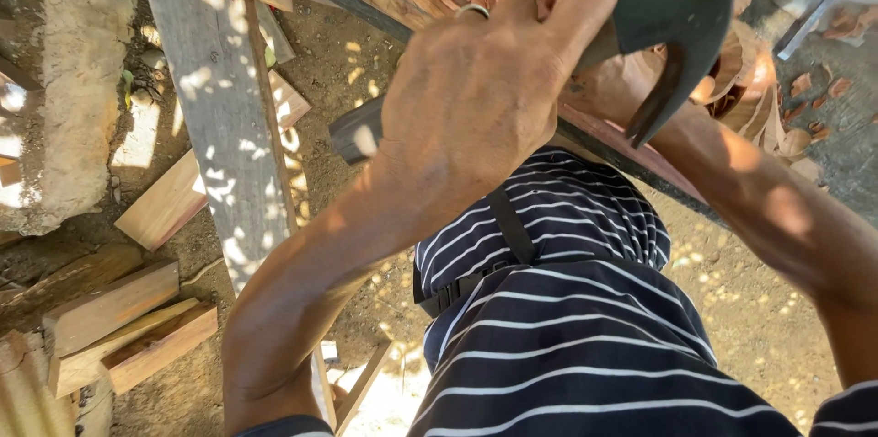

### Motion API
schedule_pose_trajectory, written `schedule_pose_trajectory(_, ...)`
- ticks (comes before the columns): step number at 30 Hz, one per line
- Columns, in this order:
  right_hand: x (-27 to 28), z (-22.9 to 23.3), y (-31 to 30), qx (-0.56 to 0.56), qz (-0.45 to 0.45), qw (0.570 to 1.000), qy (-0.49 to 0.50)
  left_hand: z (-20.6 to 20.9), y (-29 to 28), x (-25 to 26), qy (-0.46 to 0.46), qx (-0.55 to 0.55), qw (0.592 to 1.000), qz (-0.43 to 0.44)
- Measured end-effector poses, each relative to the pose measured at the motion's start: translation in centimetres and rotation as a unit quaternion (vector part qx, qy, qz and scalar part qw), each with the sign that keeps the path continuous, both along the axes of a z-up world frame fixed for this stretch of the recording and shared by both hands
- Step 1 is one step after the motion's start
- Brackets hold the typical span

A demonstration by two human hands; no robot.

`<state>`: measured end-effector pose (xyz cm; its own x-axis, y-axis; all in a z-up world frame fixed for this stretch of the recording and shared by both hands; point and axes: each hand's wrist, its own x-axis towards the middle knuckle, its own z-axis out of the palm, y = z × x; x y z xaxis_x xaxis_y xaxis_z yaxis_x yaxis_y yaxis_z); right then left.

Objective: Carving intricate patterns into a piece of wood using a hammer and chisel.

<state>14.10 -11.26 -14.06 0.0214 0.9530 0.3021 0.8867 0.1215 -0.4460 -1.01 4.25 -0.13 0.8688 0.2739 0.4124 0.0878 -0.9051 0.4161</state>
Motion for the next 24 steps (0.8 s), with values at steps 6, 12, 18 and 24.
schedule_pose_trajectory(6,0.2,0.4,0.5,0.009,0.006,1.000,-0.001,0.4,0.5,-0.4,0.144,0.069,0.987,-0.013)
schedule_pose_trajectory(12,0.6,-0.7,1.5,-0.023,-0.025,0.997,0.068,0.3,2.1,-1.4,0.041,-0.002,0.999,-0.015)
schedule_pose_trajectory(18,1.6,-6.1,0.6,-0.078,-0.074,0.988,0.109,0.5,2.4,-0.9,0.110,-0.035,0.993,-0.024)
schedule_pose_trajectory(24,-2.1,-1.8,2.5,0.006,-0.080,0.974,0.212,0.3,2.3,-0.6,0.057,-0.018,0.998,-0.032)
